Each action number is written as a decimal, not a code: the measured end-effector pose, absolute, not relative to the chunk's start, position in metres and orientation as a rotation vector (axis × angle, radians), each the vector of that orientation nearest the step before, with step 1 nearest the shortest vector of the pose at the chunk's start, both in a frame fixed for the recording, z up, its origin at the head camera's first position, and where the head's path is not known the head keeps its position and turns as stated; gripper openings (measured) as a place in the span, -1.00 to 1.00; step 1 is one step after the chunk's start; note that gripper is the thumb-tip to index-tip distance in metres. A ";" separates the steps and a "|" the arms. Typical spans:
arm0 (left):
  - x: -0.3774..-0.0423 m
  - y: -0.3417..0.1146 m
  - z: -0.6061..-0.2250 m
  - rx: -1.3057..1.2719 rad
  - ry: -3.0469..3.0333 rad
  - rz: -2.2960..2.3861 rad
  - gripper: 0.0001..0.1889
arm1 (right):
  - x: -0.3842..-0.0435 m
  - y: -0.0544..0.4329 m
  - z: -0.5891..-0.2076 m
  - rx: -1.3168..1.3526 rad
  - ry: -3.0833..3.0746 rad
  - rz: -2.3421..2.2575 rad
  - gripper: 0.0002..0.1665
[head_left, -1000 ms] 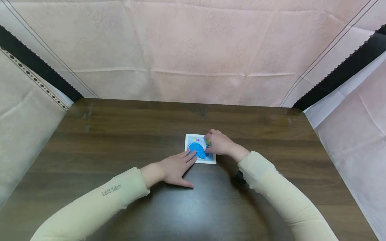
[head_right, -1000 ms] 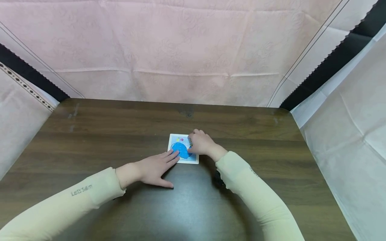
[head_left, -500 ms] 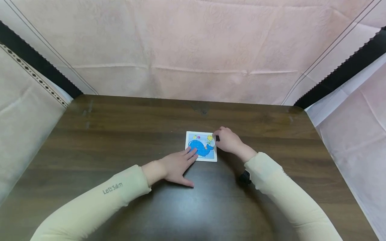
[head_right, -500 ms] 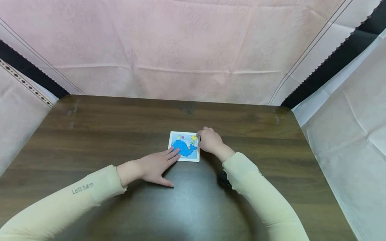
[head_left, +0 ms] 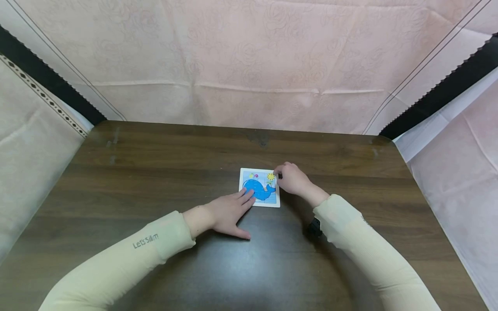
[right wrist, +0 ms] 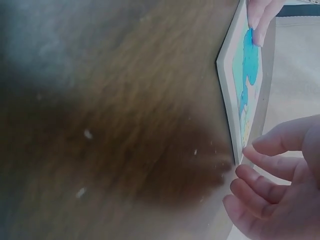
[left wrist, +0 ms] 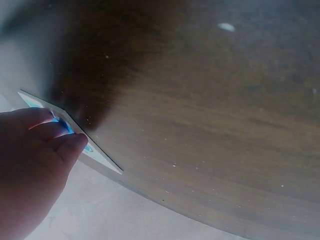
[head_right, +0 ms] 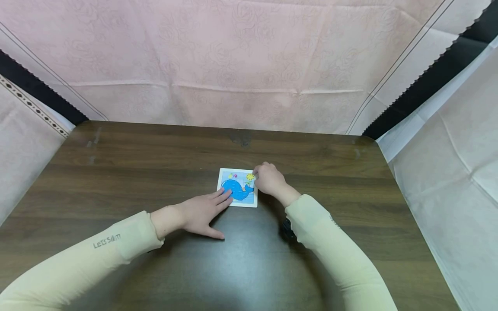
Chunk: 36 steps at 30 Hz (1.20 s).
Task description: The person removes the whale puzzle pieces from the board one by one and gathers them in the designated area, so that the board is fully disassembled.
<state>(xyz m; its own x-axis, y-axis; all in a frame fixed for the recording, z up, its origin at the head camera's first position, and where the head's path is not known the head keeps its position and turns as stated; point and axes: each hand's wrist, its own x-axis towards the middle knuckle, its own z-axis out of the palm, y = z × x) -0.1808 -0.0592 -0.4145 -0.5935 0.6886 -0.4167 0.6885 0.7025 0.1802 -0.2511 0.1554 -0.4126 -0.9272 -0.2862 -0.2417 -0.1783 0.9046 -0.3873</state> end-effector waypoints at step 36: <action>-0.180 -0.055 -0.415 1.066 2.470 -0.036 0.01 | -0.264 0.154 -0.412 0.002 2.461 -0.934 -0.59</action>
